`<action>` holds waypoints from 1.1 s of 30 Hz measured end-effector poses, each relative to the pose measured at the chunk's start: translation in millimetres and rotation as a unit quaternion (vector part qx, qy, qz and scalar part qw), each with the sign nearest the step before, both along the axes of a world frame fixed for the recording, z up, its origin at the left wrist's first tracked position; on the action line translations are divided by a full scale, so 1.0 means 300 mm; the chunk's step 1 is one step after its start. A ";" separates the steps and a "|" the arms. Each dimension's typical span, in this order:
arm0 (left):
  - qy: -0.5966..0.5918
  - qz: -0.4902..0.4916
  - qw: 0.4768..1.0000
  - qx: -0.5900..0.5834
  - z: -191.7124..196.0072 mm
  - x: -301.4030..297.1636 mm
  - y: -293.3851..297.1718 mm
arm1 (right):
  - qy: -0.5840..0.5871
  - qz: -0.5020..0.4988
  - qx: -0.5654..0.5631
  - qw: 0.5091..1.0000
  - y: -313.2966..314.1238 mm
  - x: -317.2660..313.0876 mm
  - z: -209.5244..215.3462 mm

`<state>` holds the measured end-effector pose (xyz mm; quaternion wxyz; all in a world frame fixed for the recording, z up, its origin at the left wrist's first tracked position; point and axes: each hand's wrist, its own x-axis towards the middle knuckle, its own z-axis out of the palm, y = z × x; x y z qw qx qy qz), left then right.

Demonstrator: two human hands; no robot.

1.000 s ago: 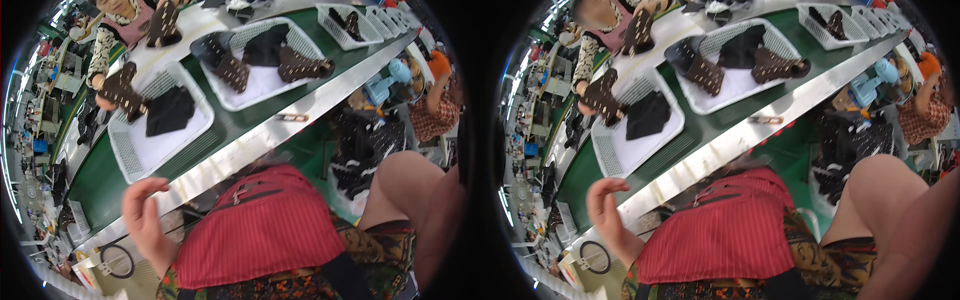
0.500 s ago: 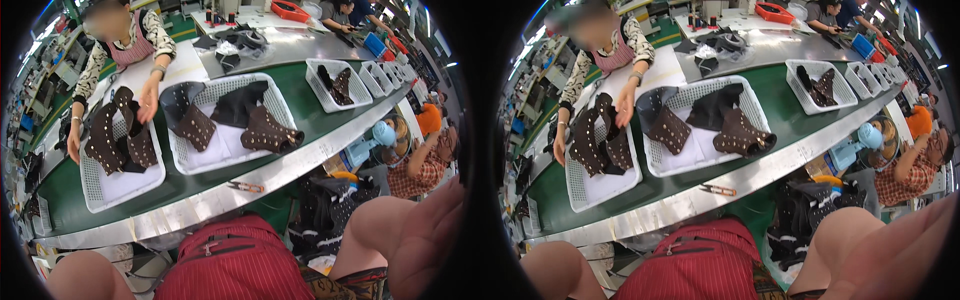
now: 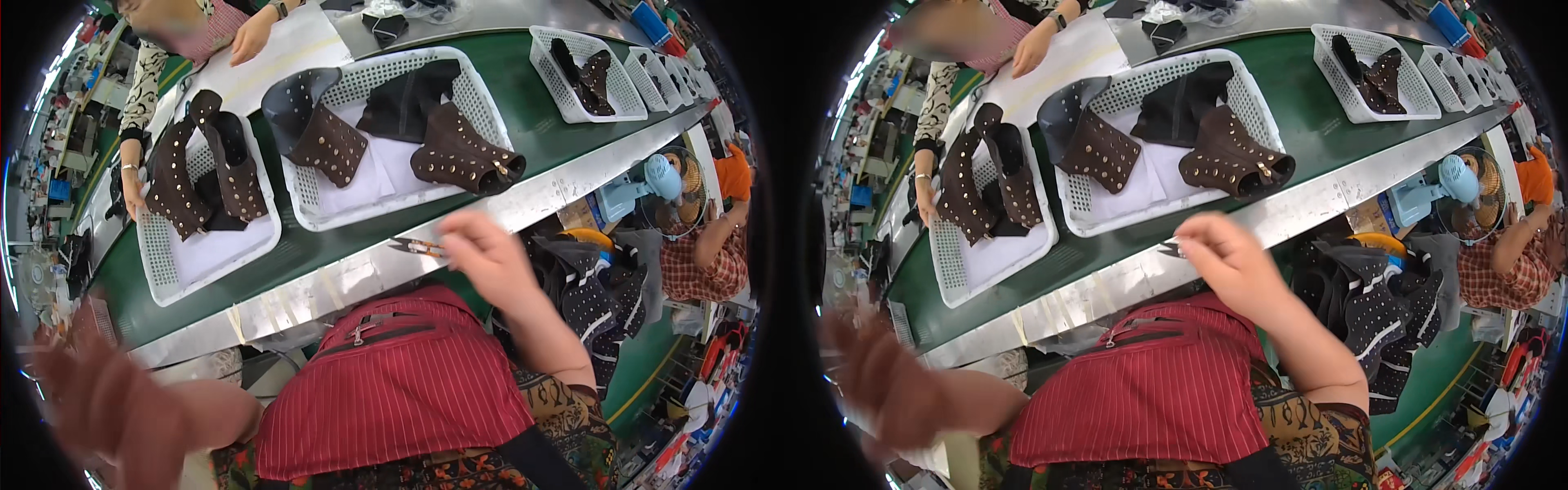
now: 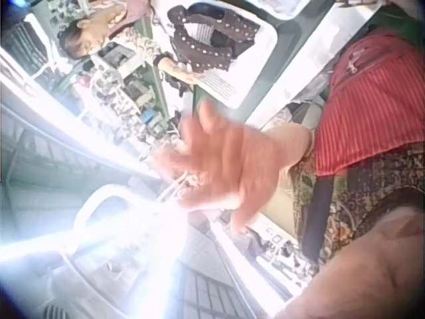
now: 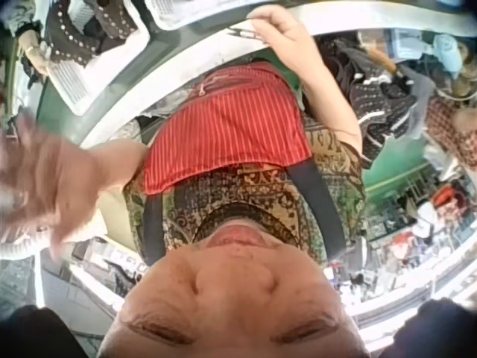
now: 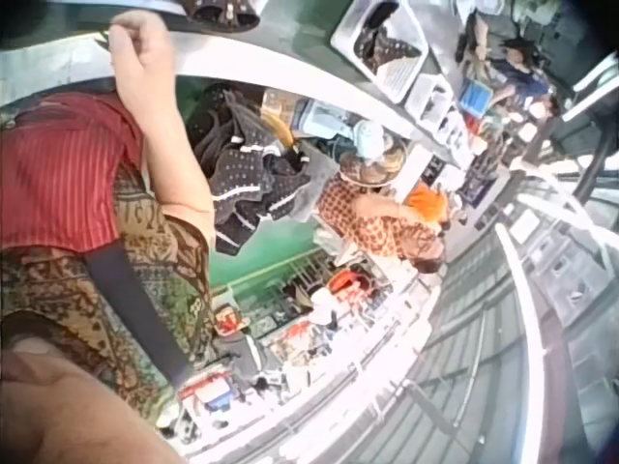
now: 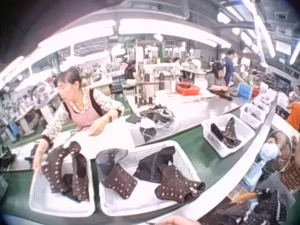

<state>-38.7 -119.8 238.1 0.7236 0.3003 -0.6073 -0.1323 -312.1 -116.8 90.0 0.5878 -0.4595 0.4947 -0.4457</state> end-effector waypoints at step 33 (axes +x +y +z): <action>-0.112 -0.273 0.686 0.665 -0.982 0.346 -0.123 | -0.080 -0.383 0.125 0.912 0.122 0.248 -0.337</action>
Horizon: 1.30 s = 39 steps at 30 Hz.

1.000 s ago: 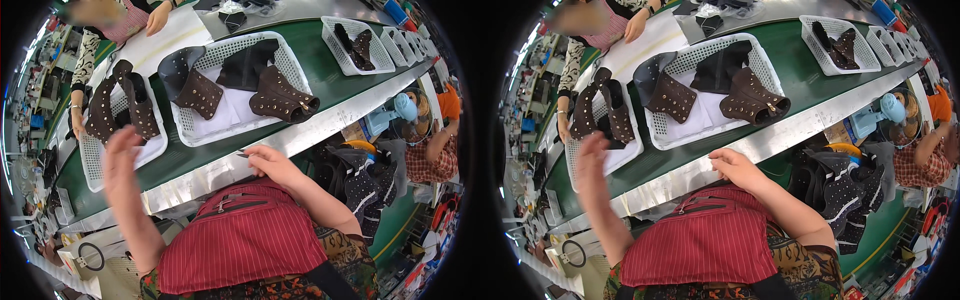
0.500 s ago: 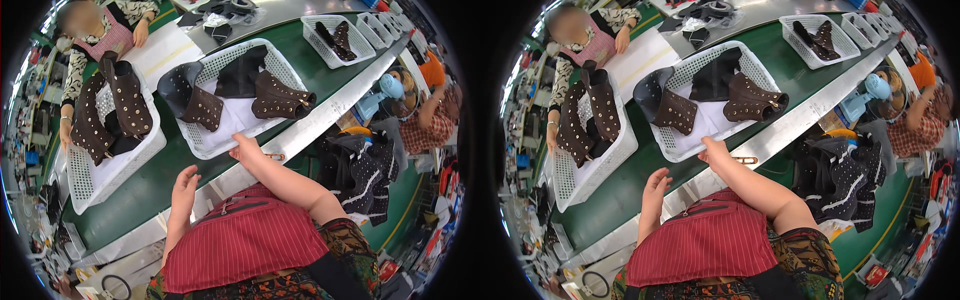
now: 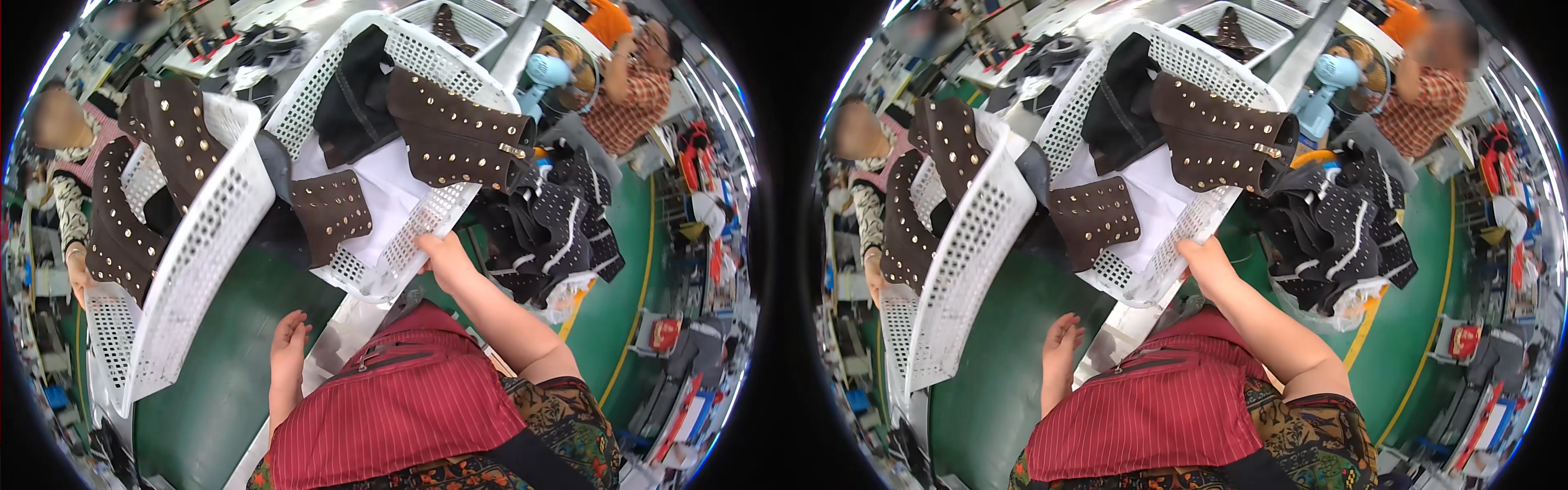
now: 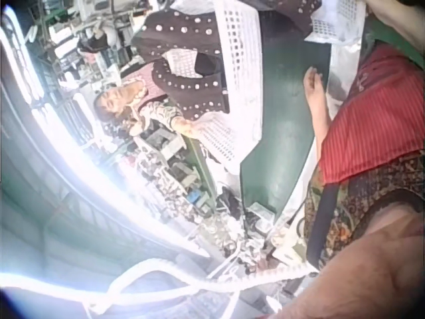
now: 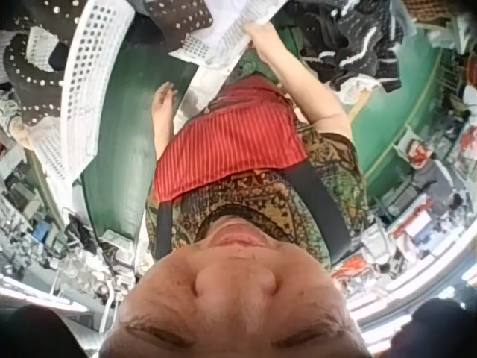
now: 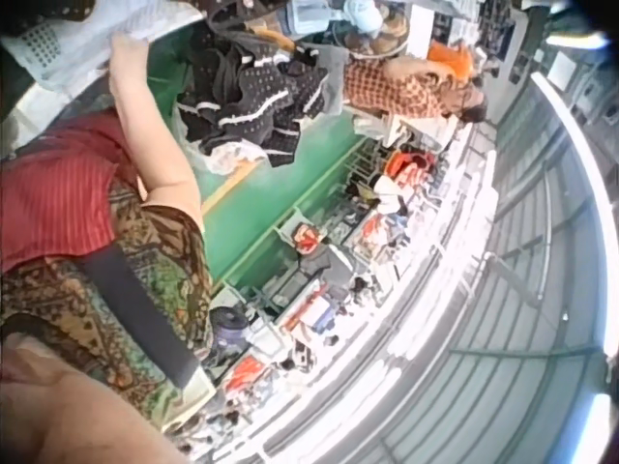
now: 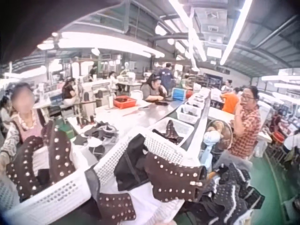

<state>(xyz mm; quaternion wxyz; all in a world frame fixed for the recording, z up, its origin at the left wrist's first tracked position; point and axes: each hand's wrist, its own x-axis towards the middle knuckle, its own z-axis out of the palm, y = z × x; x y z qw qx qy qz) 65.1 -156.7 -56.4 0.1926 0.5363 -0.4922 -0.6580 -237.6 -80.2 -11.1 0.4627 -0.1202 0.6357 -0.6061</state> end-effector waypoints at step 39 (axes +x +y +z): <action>-0.224 -0.191 0.938 -0.184 0.150 -0.574 0.057 | -0.112 -0.056 -0.068 0.990 0.321 -0.938 0.234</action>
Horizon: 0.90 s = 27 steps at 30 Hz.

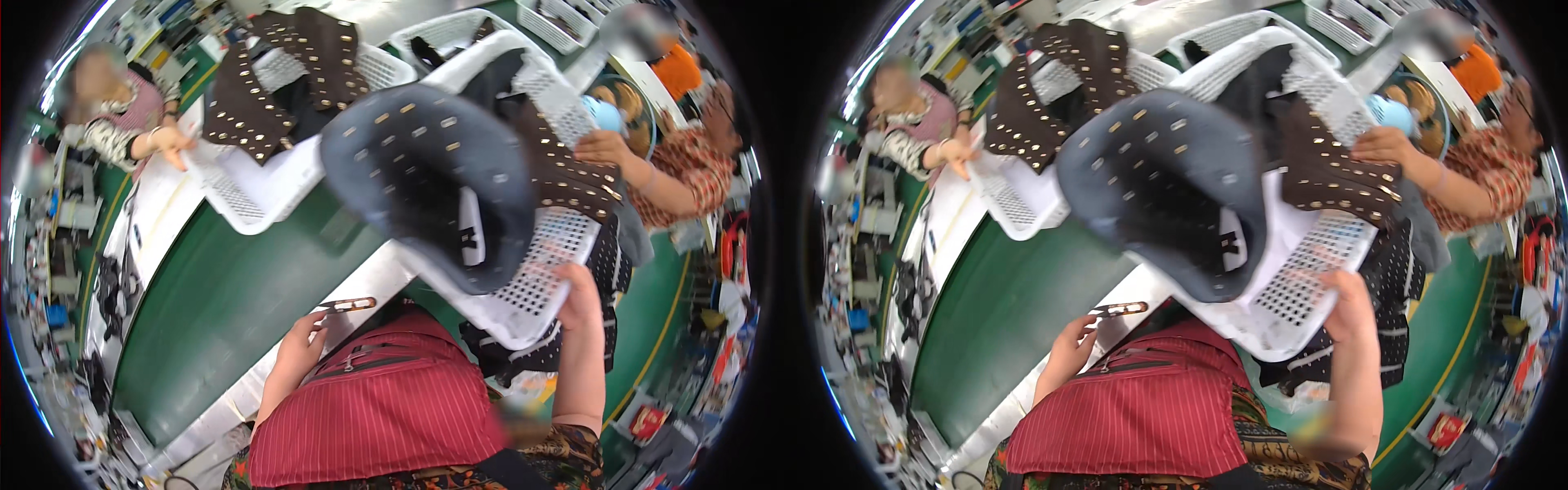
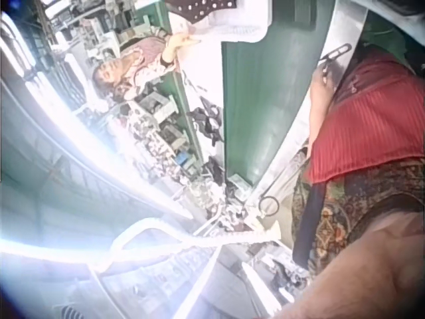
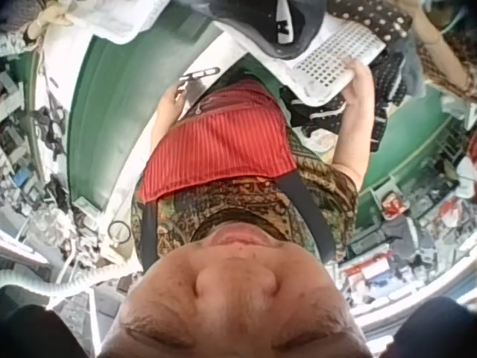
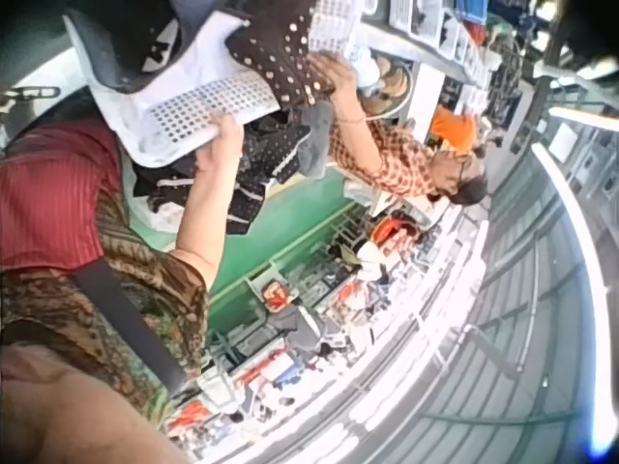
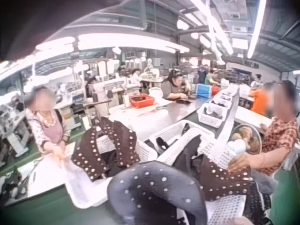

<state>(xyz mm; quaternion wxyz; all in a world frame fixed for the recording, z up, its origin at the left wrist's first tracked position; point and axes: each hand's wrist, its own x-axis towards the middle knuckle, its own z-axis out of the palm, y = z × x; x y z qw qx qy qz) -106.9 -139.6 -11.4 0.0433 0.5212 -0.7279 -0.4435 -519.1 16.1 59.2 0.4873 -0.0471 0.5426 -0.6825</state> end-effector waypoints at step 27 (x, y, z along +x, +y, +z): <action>-0.106 0.396 0.887 -0.210 -0.421 0.204 -0.295 | -0.006 0.261 0.098 0.960 -0.494 0.450 -0.257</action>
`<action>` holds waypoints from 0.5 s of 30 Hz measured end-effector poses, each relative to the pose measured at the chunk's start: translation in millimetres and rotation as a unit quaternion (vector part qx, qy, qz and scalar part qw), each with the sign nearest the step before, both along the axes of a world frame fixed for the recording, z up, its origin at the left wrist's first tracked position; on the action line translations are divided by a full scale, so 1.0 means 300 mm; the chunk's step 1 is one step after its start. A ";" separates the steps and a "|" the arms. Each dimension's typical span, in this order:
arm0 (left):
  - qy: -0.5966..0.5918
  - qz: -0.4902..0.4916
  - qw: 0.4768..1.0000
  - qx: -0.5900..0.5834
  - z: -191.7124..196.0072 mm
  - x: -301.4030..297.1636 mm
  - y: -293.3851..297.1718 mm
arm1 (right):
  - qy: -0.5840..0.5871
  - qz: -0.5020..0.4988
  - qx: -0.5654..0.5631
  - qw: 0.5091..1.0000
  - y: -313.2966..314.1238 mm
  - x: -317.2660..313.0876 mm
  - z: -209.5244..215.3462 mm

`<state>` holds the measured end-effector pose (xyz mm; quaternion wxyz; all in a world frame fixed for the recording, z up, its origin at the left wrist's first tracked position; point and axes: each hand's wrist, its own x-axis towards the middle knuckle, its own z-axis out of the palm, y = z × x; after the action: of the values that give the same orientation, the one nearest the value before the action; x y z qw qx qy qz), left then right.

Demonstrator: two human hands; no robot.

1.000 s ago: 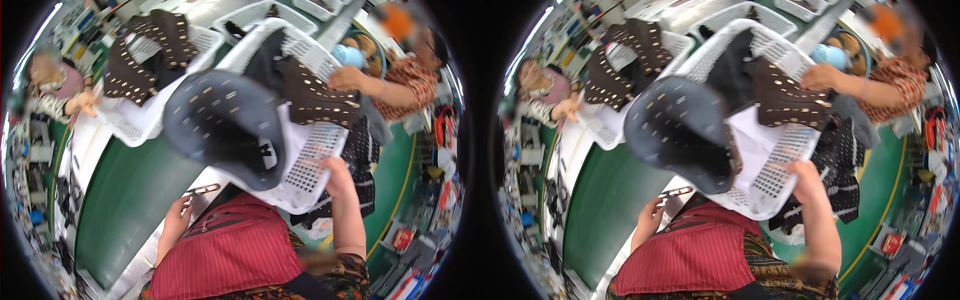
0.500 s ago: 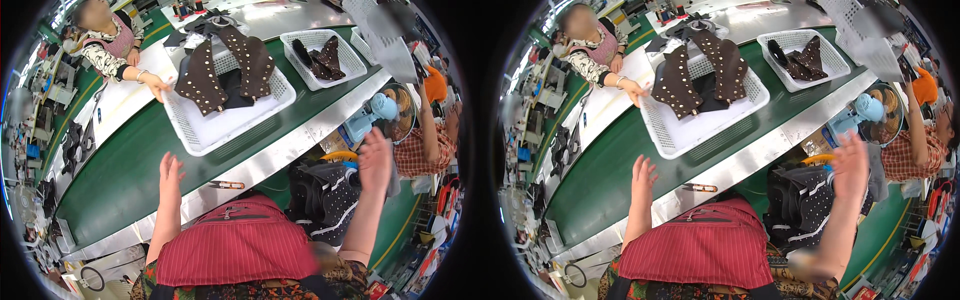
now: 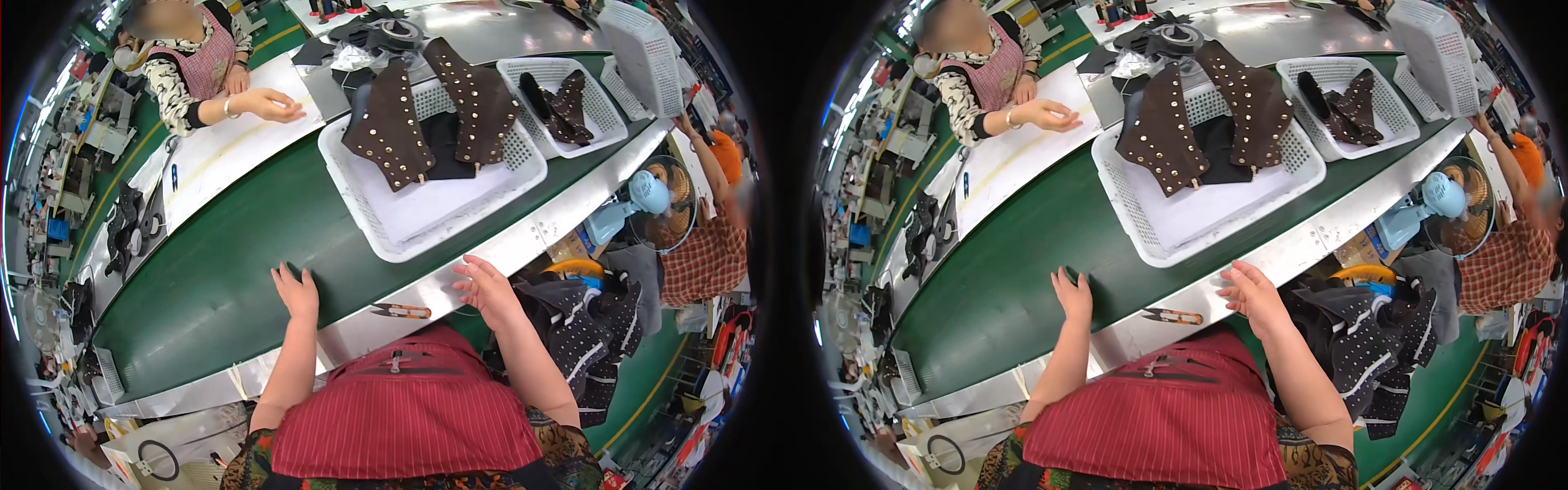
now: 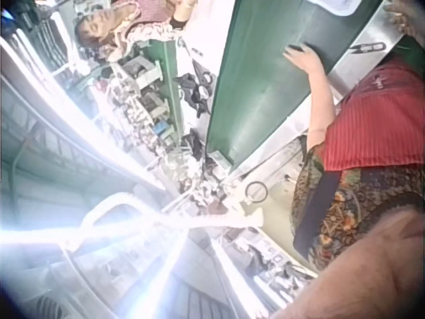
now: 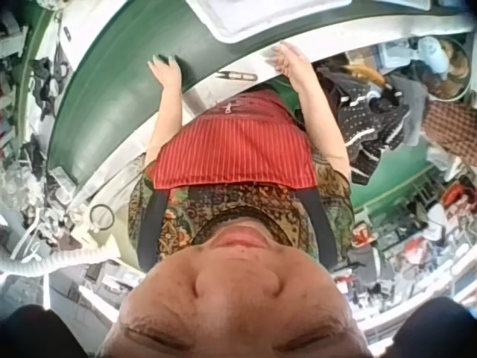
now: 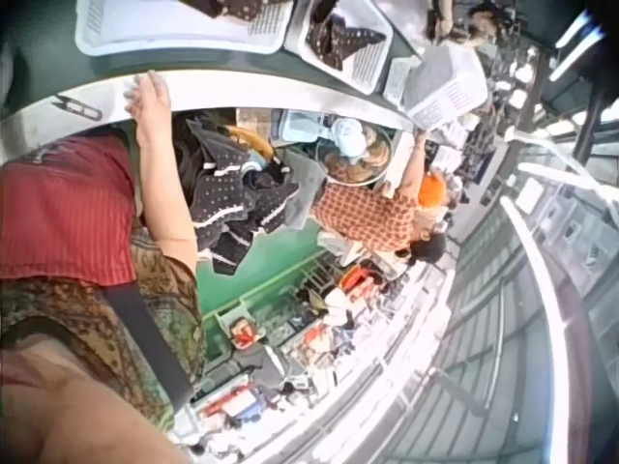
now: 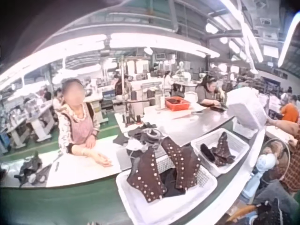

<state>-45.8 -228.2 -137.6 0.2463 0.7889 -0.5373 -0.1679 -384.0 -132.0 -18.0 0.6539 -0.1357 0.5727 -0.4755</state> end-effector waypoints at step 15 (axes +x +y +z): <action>-0.208 -0.024 0.974 0.088 -0.040 -0.045 -0.061 | -0.071 0.032 0.067 0.995 -0.214 0.185 -0.026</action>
<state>-59.4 -246.6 -149.5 0.0545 0.8119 -0.5788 -0.0533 -328.5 -196.3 -25.9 0.7155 -0.0759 0.5511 -0.4227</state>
